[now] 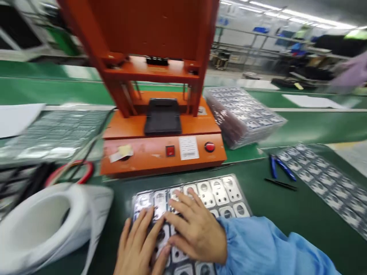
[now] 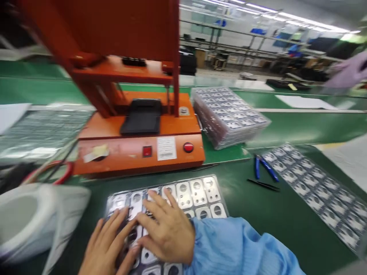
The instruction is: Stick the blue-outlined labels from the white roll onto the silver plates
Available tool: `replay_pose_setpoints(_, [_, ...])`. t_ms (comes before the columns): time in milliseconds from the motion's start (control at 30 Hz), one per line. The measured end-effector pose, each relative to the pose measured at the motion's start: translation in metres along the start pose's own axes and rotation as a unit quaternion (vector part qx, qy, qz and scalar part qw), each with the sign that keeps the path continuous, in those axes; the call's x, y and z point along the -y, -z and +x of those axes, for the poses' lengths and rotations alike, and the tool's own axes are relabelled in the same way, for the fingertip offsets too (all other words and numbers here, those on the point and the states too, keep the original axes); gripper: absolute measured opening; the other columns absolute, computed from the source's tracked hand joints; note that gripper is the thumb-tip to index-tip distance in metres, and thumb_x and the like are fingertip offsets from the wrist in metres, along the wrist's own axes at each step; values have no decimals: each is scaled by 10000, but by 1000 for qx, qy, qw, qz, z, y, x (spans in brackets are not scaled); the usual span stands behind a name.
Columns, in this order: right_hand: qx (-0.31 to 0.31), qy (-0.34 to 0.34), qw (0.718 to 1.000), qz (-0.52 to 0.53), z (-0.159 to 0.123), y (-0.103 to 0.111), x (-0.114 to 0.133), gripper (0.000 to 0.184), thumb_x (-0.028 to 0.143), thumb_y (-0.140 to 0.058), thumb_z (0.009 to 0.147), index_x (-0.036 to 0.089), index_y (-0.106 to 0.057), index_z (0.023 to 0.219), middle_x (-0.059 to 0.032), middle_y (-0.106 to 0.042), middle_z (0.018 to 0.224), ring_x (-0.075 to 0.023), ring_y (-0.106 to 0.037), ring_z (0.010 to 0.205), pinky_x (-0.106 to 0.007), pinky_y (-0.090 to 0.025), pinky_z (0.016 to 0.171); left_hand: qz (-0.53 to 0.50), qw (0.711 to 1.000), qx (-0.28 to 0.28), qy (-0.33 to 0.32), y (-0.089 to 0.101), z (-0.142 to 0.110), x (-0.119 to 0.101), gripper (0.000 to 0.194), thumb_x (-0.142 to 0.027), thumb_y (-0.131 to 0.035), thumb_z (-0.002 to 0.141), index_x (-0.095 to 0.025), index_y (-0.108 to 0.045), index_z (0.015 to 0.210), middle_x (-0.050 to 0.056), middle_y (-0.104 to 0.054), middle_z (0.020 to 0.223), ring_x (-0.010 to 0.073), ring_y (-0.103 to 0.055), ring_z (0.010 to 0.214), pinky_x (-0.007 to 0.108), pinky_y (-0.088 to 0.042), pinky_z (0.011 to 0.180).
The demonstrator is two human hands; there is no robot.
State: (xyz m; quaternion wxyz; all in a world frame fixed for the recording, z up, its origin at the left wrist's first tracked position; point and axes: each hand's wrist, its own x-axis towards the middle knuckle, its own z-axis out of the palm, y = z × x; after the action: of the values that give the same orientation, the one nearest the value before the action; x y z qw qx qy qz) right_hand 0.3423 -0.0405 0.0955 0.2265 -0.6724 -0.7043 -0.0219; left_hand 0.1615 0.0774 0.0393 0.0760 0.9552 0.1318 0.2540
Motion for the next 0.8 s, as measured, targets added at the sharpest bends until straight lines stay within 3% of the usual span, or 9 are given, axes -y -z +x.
replay_pose_setpoints(100, [6,30,999,32,-1,2,3,388,351,-481,932,146,-536,1257,-112,-562,1322,-284,-332,1361,-553,-275,1112,-12,999,32,37,18,3,-8,506,-312,-545,850,-240,-466,1345,89,-389,1486,279,-353,1369,500,-225,1143])
replay_pose_setpoints(167, [-14,58,998,38,-3,1,6,358,306,-496,925,146,-551,1240,-118,-582,1297,-287,-364,1343,-567,-294,1097,-39,997,16,70,29,4,-17,438,-270,-518,877,-222,-484,1311,110,-389,1478,290,-311,1390,513,-288,1112])
replay_pose_setpoints(267, [-37,80,995,41,-6,-1,8,316,267,-520,911,156,-578,1201,-118,-604,1263,-293,-395,1323,-579,-312,1082,-88,990,-45,105,43,-4,-32,363,-215,-431,919,-206,-501,1276,126,-429,1437,278,-328,1380,508,-339,1088])
replay_pose_setpoints(400, [-47,91,994,45,-12,-6,3,293,216,-517,907,147,-579,1185,-137,-612,1231,-302,-406,1315,-590,-326,1064,-138,975,-123,126,62,-34,-61,358,-201,-317,951,-175,-515,1249,135,-501,1350,259,-411,1323,489,-363,1083])
replay_pose_setpoints(533, [-53,103,992,57,-18,-14,-5,256,233,-518,913,146,-590,1143,-145,-628,1190,-318,-441,1284,-598,-330,1050,-82,951,-226,196,63,-70,-89,351,-133,-388,914,-165,-499,1246,131,-547,1267,242,-483,1248,464,-403,1055])
replay_pose_setpoints(633, [-49,111,990,78,-20,-17,-9,242,273,-511,919,169,-602,1117,-129,-636,1176,-316,-459,1271,-585,-338,1046,18,892,-305,334,52,-94,-96,385,-139,-507,874,-199,-485,1253,121,-509,1300,241,-458,1265,451,-389,1061])
replay_pose_setpoints(800, [-39,111,987,105,-20,-17,-13,214,286,-511,911,184,-621,1064,-119,-649,1146,-319,-472,1261,-574,-357,1039,-18,732,-436,524,26,-131,-88,433,-314,-458,926,-203,-372,1335,149,-379,1415,245,-330,1367,468,-245,1143])
